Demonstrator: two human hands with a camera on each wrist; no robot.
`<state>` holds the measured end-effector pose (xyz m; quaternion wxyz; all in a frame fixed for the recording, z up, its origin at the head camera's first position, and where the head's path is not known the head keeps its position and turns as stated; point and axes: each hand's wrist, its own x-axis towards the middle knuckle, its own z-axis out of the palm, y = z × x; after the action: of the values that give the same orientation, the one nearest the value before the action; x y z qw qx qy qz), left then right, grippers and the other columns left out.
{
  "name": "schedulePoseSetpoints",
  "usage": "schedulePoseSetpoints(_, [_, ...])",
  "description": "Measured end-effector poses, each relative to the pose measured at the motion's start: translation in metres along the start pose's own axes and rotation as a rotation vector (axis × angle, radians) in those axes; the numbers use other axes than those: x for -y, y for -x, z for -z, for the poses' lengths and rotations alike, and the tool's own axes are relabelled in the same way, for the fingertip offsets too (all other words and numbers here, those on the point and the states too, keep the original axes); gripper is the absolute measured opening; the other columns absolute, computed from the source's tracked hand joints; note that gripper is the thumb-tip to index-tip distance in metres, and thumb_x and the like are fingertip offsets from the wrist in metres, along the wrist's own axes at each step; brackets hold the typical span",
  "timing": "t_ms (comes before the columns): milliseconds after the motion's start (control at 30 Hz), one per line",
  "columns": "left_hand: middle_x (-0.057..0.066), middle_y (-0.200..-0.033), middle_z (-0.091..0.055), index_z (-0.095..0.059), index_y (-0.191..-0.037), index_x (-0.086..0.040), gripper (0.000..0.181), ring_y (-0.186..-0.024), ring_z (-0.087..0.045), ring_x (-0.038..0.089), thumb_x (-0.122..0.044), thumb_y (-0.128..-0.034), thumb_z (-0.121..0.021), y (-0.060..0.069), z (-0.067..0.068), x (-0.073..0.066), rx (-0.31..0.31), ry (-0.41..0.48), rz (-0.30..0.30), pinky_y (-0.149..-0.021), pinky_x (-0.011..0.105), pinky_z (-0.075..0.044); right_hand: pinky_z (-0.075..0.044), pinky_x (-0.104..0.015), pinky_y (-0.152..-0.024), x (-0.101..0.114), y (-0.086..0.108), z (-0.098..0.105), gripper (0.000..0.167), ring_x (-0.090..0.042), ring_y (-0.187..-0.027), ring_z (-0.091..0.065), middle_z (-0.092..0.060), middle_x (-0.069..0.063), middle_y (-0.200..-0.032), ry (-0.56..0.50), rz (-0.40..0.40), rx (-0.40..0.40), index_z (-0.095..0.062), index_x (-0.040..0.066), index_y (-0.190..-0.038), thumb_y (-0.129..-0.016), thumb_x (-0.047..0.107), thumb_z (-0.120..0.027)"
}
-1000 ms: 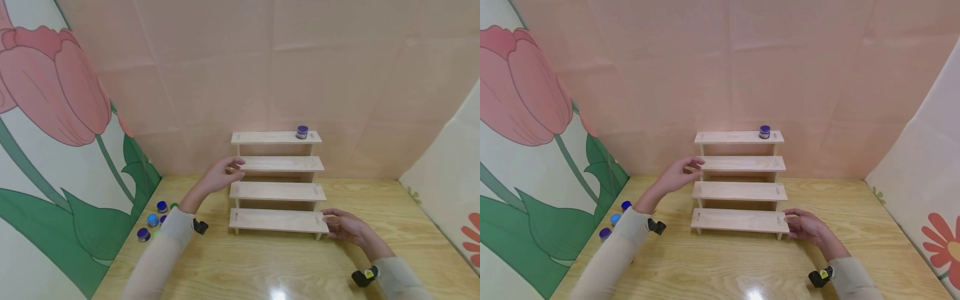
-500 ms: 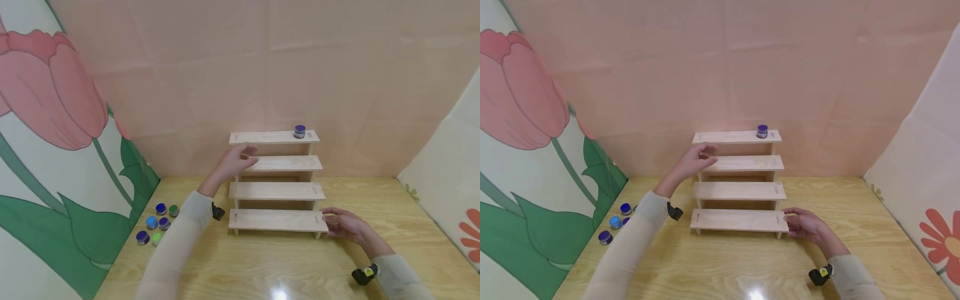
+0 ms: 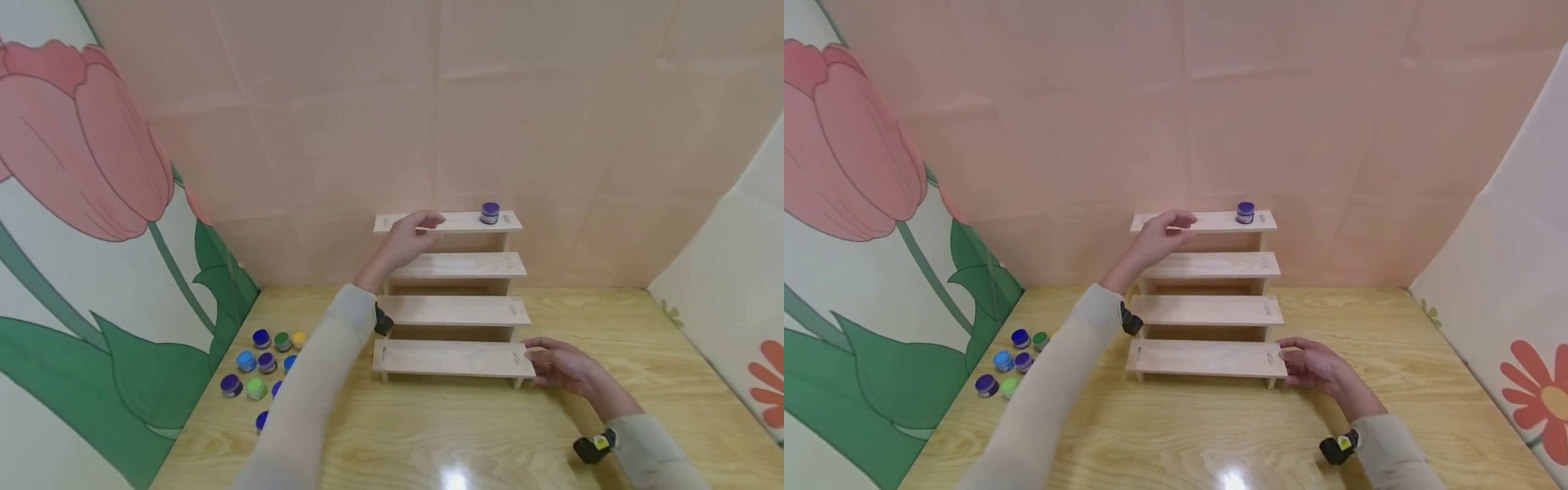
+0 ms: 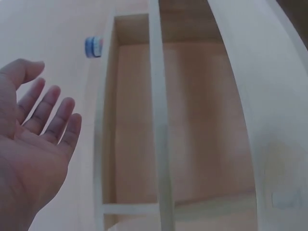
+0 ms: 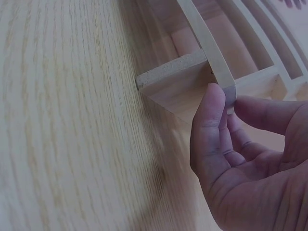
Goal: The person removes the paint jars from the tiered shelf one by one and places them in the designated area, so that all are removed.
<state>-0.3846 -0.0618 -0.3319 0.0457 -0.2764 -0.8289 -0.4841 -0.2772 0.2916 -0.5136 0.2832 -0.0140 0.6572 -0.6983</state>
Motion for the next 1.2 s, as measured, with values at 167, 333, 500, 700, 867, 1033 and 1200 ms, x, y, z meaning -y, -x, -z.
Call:
schedulePoseSetpoints(167, [0.009,-0.135,-0.063,-0.06,-0.134,-0.011,0.038,-0.127,-0.056,0.019,-0.024,-0.0989,-0.068,-0.02,-0.012,-0.003,-0.019,0.006,-0.014,-0.11,0.034,-0.046,-0.061,-0.03,-0.075,0.001,0.001,0.001,0.022,-0.015,-0.09,-0.069,-0.07,-0.002,-0.102,-0.002,-0.001,-0.002,-0.055,0.013,-0.126,-0.103,0.013,-0.057])
schedulePoseSetpoints(333, [0.009,-0.134,-0.064,-0.061,-0.133,-0.008,0.036,-0.126,-0.057,0.022,-0.02,-0.0995,-0.066,-0.039,-0.024,-0.013,-0.022,-0.019,-0.017,-0.108,0.03,-0.047,-0.061,-0.03,-0.075,0.0,0.004,0.0,0.025,-0.015,-0.09,-0.069,-0.07,-0.002,-0.102,-0.002,-0.002,-0.011,-0.054,0.012,-0.128,-0.103,0.013,-0.058])
schedulePoseSetpoints(500, [0.007,-0.135,-0.063,-0.06,-0.135,-0.008,0.038,-0.127,-0.057,0.02,-0.019,-0.0997,-0.066,-0.055,-0.036,-0.023,-0.013,-0.045,-0.015,-0.105,0.023,-0.047,-0.061,-0.03,-0.075,0.001,0.008,-0.001,0.029,-0.015,-0.091,-0.068,-0.07,-0.002,-0.103,-0.001,-0.002,-0.017,-0.052,0.01,-0.131,-0.103,0.014,-0.058])
schedulePoseSetpoints(700, [0.006,-0.137,-0.062,-0.059,-0.138,-0.01,0.04,-0.128,-0.057,0.021,-0.021,-0.0994,-0.066,-0.067,-0.049,-0.032,-0.022,-0.057,0.026,-0.099,0.023,-0.051,-0.061,-0.029,-0.074,0.001,0.011,-0.005,0.024,-0.014,-0.09,-0.068,-0.071,-0.001,-0.102,-0.011,0.009,-0.032,-0.055,0.012,-0.127,-0.103,0.012,-0.057])
schedulePoseSetpoints(867, [0.003,-0.141,-0.059,-0.057,-0.14,-0.013,0.042,-0.13,-0.055,0.019,-0.021,-0.0997,-0.066,-0.071,-0.053,-0.032,-0.009,-0.087,0.058,-0.1,0.026,-0.051,-0.06,-0.028,-0.073,0.0,0.009,-0.012,0.021,-0.014,-0.089,-0.068,-0.07,-0.001,-0.1,-0.006,0.019,-0.044,-0.057,0.013,-0.123,-0.103,0.011,-0.057])
schedulePoseSetpoints(1033, [0.002,-0.141,-0.059,-0.056,-0.14,-0.013,0.042,-0.131,-0.054,0.019,-0.02,-0.0998,-0.066,-0.071,-0.05,-0.028,-0.019,-0.126,0.096,-0.104,0.028,-0.049,-0.06,-0.027,-0.071,-0.003,0.004,-0.018,0.021,-0.015,-0.087,-0.068,-0.07,-0.002,-0.099,-0.005,0.029,-0.039,-0.058,0.013,-0.124,-0.103,0.011,-0.056])
schedulePoseSetpoints(1200, [0.004,-0.141,-0.059,-0.055,-0.141,-0.011,0.044,-0.131,-0.054,0.021,-0.021,-0.099,-0.067,-0.073,-0.051,-0.024,-0.01,-0.121,0.107,-0.105,0.029,-0.049,-0.059,-0.026,-0.068,-0.006,0.003,-0.02,0.021,-0.015,-0.084,-0.068,-0.071,-0.003,-0.096,-0.022,0.045,-0.021,-0.057,0.012,-0.123,-0.103,0.009,-0.056])
